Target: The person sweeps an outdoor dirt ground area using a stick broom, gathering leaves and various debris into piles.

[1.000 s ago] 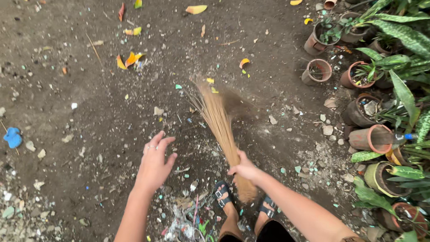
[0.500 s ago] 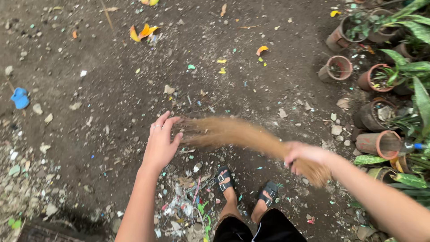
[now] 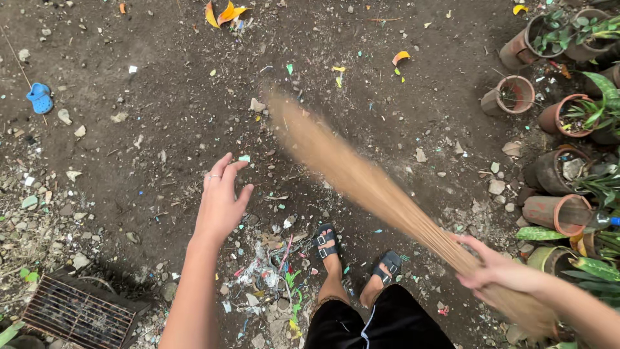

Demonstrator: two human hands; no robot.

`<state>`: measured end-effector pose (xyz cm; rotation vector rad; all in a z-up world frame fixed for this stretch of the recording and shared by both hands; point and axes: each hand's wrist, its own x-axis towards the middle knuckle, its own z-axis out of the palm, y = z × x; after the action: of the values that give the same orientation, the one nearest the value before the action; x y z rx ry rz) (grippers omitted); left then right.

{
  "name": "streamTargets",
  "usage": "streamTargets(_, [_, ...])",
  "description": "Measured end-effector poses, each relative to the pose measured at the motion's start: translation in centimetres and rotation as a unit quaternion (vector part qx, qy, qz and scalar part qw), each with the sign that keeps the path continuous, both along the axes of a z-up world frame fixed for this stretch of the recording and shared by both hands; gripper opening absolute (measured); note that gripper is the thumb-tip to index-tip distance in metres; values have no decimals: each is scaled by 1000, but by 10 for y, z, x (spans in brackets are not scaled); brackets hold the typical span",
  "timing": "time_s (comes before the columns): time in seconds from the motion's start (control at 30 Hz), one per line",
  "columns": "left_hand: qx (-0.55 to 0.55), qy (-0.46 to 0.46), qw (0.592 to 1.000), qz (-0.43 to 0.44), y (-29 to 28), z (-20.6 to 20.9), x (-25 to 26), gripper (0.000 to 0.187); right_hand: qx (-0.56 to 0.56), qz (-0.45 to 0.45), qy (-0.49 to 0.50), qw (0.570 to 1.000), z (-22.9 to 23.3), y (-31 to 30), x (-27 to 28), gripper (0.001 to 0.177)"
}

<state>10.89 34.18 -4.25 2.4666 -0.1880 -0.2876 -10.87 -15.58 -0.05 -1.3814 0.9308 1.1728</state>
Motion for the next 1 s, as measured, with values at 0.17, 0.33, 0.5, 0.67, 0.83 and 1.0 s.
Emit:
streamTargets(0.17, [-12, 0, 1000, -7, -1, -5, -6, 51, -54, 90, -14, 994, -43, -46, 18, 102])
streamTargets(0.33, [6, -3, 1000, -21, -9, 0, -2, 49, -162, 108, -185, 963, -85, -32, 60, 108])
streamTargets(0.5, [7, 2, 1000, -17, -11, 15, 3, 50, -139, 63, -213, 965, -60, -31, 27, 115])
streamTargets(0.67, [-1, -18, 1000, -25, -17, 18, 6, 50, -51, 86, -45, 994, -19, -121, -3, 112])
streamTargets(0.83, [19, -1, 999, -35, -32, 25, 6, 49, -48, 171, -35, 984, -92, -113, 30, 104])
streamTargets(1.0, [17, -22, 999, -44, -33, 24, 14, 48, -119, 16, -101, 988, -68, -62, 80, 101])
